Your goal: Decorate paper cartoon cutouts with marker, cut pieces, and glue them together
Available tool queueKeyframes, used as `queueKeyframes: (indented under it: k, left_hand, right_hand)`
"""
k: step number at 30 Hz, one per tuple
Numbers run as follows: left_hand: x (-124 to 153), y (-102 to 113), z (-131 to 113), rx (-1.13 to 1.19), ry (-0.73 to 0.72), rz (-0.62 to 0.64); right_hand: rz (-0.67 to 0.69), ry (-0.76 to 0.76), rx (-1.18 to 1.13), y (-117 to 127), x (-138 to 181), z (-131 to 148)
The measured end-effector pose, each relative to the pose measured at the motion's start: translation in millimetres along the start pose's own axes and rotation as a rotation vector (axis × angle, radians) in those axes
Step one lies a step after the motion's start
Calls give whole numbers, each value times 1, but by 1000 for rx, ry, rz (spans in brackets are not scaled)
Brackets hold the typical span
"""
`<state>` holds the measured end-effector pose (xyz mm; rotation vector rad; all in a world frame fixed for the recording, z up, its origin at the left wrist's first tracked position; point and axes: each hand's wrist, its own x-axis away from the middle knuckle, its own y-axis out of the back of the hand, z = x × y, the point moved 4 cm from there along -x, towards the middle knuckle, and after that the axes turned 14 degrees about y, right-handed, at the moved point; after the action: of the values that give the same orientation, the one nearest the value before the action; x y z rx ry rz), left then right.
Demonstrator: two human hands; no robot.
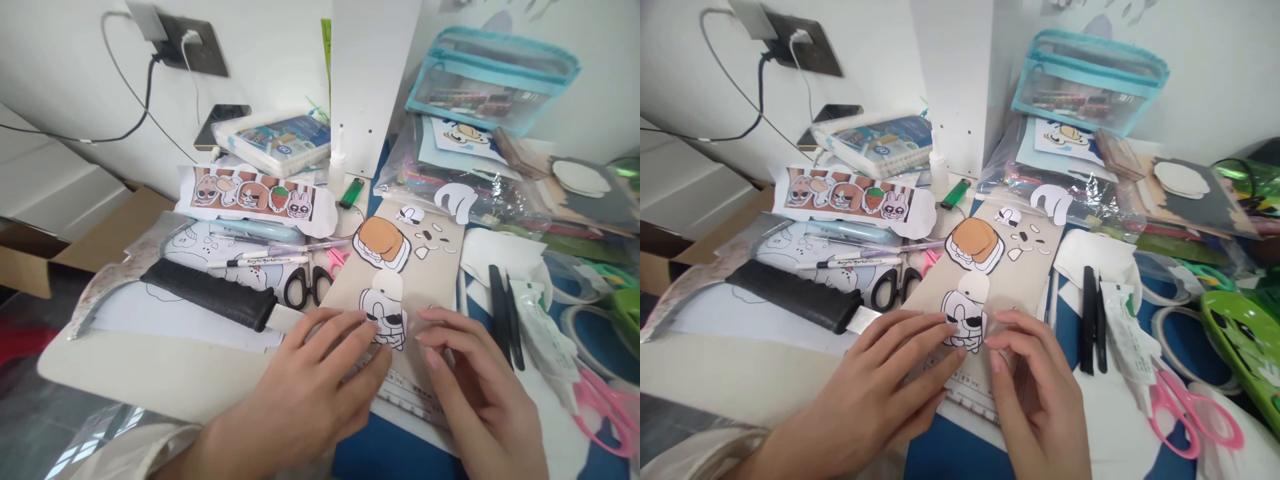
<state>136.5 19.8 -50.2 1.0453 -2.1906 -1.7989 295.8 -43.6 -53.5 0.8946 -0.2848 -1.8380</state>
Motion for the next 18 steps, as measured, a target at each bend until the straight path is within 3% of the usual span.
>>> queueKeyframes:
  k: [12,18]
  left_hand:
    - [-4,4,0,76,20,-41]
    - [0,3,-2,44,26,-58]
  right_hand:
    - [-5,56,31,0,4,-1]
    - [38,331,175,-4,7,-8]
